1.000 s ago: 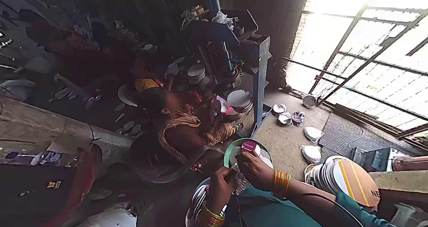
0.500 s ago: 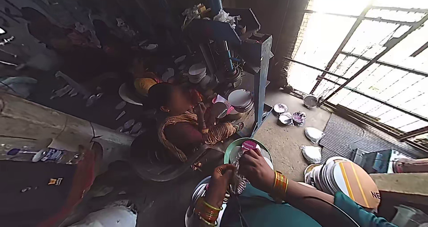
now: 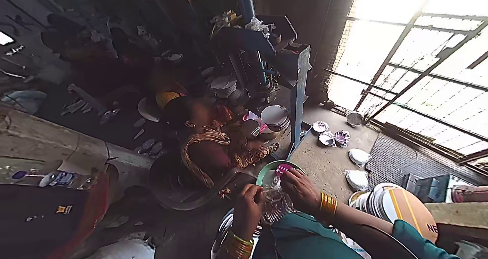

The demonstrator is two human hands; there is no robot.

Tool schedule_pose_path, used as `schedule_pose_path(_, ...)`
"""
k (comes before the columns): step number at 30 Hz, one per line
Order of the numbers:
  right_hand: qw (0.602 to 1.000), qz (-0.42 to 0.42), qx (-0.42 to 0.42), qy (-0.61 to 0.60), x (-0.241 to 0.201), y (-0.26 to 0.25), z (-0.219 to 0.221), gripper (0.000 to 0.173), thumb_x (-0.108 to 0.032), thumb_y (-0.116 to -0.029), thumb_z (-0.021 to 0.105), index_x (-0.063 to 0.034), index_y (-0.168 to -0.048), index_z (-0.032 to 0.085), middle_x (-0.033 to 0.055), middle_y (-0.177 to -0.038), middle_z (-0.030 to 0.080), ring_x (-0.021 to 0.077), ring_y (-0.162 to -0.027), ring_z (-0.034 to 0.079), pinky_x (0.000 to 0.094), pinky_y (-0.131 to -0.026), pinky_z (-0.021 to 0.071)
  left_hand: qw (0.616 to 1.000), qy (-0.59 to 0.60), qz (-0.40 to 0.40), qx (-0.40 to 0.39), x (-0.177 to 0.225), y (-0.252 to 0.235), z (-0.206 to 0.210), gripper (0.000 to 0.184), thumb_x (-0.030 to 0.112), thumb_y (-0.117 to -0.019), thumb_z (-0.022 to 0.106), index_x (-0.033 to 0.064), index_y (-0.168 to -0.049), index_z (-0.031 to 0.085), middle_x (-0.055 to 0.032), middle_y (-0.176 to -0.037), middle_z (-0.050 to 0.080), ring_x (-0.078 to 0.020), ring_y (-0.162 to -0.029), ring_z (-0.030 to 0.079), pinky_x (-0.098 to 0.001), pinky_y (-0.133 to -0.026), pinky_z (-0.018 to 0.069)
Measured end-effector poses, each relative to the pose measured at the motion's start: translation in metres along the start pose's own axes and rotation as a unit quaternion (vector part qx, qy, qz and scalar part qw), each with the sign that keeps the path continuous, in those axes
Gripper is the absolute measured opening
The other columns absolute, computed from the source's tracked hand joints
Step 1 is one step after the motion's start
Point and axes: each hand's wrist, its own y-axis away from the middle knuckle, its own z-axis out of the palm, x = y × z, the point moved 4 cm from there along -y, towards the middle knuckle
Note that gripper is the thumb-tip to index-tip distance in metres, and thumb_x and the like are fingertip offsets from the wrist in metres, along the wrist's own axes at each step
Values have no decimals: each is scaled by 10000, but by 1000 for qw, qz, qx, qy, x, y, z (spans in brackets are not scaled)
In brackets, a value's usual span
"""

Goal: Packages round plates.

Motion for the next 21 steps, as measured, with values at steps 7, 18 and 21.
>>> schedule_pose_path(7, 981, 145, -108, -73, 35, 13, -16, 81, -8, -899, 641, 46, -897, 702, 215, -981, 709, 392, -1007, 696, 527, -911, 554, 992, 23, -109, -50, -43, -17, -9, 149, 29, -875, 667, -67, -962, 742, -217, -935, 730, -341, -867, 720, -531, -823, 574)
schedule_pose_path(18, 667, 486, -148, -545, 43, 69, 141, 150, -43, -1015, 511, 41, -1120, 578, 63, -981, 625, 130, -833, 649, 346, -755, 580, 847, 381, -347, -132, -58, 2, 69, 146, -70, -986, 480, -91, -992, 625, -16, -695, 574, -57, -569, 574, -230, -610, 550)
schedule_pose_path(21, 707, 506, -92, -484, 56, 56, 121, 128, -41, -1023, 534, 40, -1075, 618, 65, -958, 671, 115, -826, 663, 307, -760, 575, 848, 397, -336, -100, -56, -7, 51, 170, -58, -1002, 431, -83, -1015, 599, -2, -676, 571, -56, -564, 589, -230, -620, 562)
